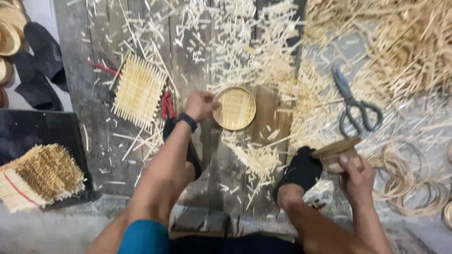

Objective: The person weaves small round bamboo baskets by placing a woven mat on a wooden form, wrapping a bamboo ring around the edge, and trimming excess strands with shears. The person repeats this process for multiple baskets, stacking finished units nearby.

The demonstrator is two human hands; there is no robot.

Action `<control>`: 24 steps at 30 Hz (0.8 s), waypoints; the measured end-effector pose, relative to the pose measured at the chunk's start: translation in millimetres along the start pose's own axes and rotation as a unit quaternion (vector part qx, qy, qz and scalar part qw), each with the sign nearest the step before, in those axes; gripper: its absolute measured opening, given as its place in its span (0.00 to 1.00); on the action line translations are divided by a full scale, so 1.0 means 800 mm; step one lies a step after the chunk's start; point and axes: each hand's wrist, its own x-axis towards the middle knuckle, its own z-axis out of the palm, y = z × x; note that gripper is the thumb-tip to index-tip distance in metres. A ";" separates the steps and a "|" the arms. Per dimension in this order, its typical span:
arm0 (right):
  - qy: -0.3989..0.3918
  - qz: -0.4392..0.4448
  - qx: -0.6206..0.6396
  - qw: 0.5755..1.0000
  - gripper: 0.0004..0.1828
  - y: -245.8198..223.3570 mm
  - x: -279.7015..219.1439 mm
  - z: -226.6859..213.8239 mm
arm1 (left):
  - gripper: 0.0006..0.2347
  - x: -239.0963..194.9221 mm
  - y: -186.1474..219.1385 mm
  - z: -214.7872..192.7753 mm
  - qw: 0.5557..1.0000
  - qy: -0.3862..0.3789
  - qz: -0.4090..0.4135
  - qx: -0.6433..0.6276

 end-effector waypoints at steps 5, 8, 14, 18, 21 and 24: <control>0.057 0.040 -0.063 0.996 0.21 0.005 -0.006 -0.021 | 0.14 0.142 0.110 -0.067 0.980 0.092 -0.007 -0.177; 0.065 0.070 0.003 0.995 0.21 0.008 -0.008 -0.024 | 0.19 0.223 0.202 -0.096 0.911 0.166 0.023 -0.376; 0.021 0.073 0.044 0.996 0.19 0.006 -0.007 -0.011 | 0.16 0.225 0.295 -0.082 0.866 0.179 0.027 -0.466; -0.090 -0.372 -0.425 0.820 0.21 -0.029 0.010 0.023 | 0.18 0.076 0.272 0.019 0.964 0.004 0.048 -0.262; -0.236 0.062 0.151 0.958 0.35 -0.050 0.021 0.084 | 0.29 -0.056 0.217 0.108 0.937 -0.271 -0.116 -0.189; -0.319 0.035 0.186 0.929 0.40 -0.059 0.031 0.135 | 0.26 -0.100 0.158 0.161 0.907 -0.157 -0.109 -0.374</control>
